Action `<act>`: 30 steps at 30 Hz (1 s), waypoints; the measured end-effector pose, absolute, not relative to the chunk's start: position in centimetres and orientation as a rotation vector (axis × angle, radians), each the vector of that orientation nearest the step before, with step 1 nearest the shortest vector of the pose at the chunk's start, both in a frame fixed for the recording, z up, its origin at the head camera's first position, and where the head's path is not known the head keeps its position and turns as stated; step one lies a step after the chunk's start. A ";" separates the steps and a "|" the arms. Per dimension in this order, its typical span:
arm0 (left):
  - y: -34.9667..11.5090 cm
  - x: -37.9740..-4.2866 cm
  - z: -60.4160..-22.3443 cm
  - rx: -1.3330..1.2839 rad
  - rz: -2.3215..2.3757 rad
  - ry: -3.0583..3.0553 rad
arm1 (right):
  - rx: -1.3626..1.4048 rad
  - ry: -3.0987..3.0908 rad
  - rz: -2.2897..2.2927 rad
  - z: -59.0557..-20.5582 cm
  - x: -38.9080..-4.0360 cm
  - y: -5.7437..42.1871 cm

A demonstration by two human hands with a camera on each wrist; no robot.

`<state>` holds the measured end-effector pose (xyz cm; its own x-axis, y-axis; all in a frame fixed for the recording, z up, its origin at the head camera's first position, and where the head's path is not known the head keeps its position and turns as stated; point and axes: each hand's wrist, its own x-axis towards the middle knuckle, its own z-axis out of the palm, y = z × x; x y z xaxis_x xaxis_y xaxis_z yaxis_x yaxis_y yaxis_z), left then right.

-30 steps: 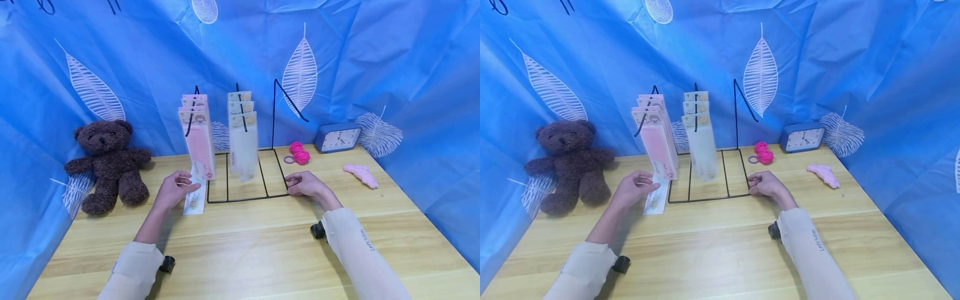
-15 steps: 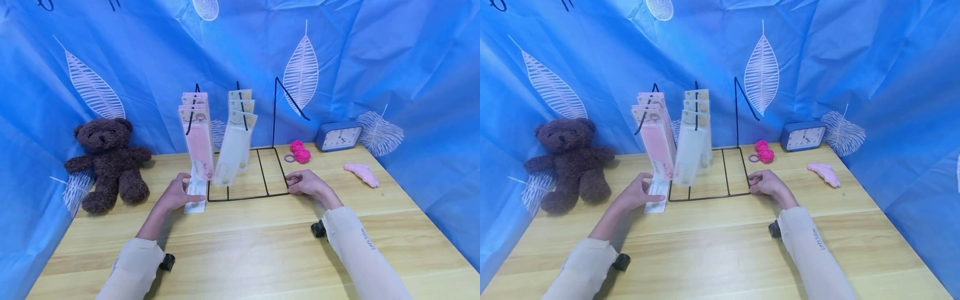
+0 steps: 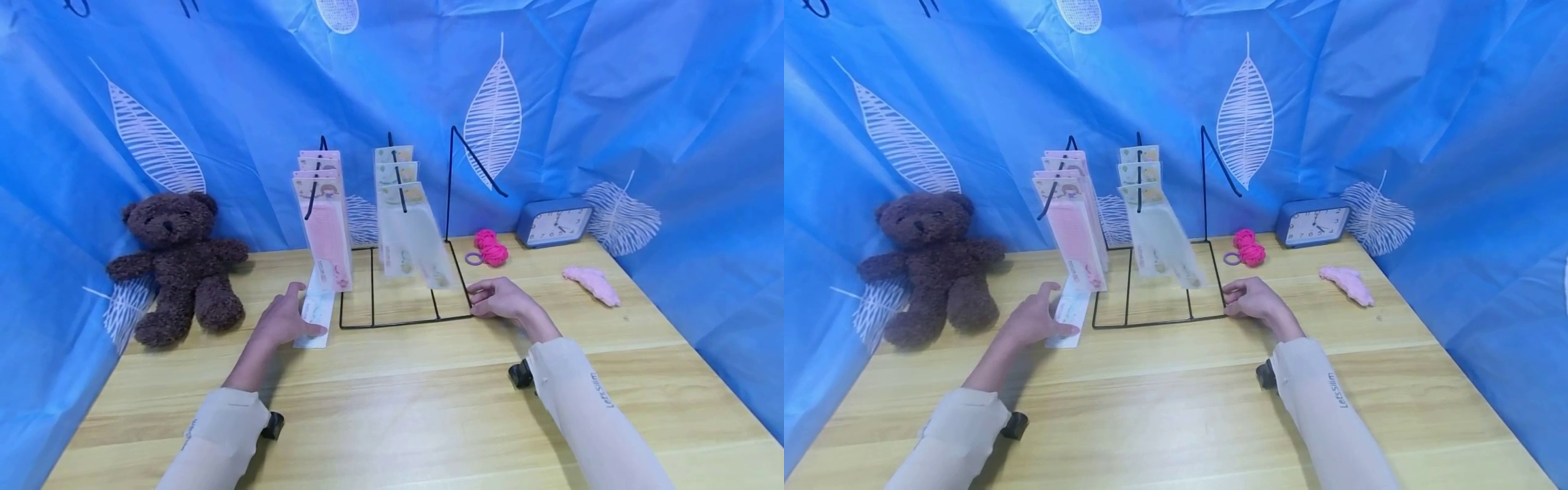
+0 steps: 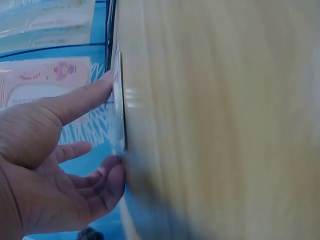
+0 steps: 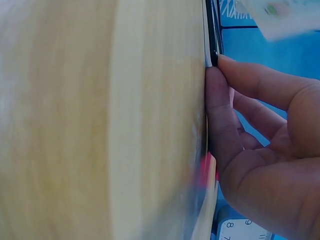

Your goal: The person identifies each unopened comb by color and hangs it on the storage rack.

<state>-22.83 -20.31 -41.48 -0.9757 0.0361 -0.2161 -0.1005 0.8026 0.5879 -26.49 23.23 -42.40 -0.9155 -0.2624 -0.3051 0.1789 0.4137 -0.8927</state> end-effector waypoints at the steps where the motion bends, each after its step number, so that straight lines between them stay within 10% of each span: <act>1: -20.4 -22.9 -41.4 -0.054 0.935 2.762 | -0.073 2.276 -1.508 -42.4 -26.5 23.3; 30: -25.1 -22.5 -42.0 -0.067 1.516 2.374 | -0.079 2.267 -1.517 -42.4 -26.4 23.3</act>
<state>-22.45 -25.10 -42.01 -0.9468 0.1323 -0.2934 -0.2106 0.4346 0.8757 -26.44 23.25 -42.44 -0.9145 -0.2689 -0.3024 0.1768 0.4067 -0.8963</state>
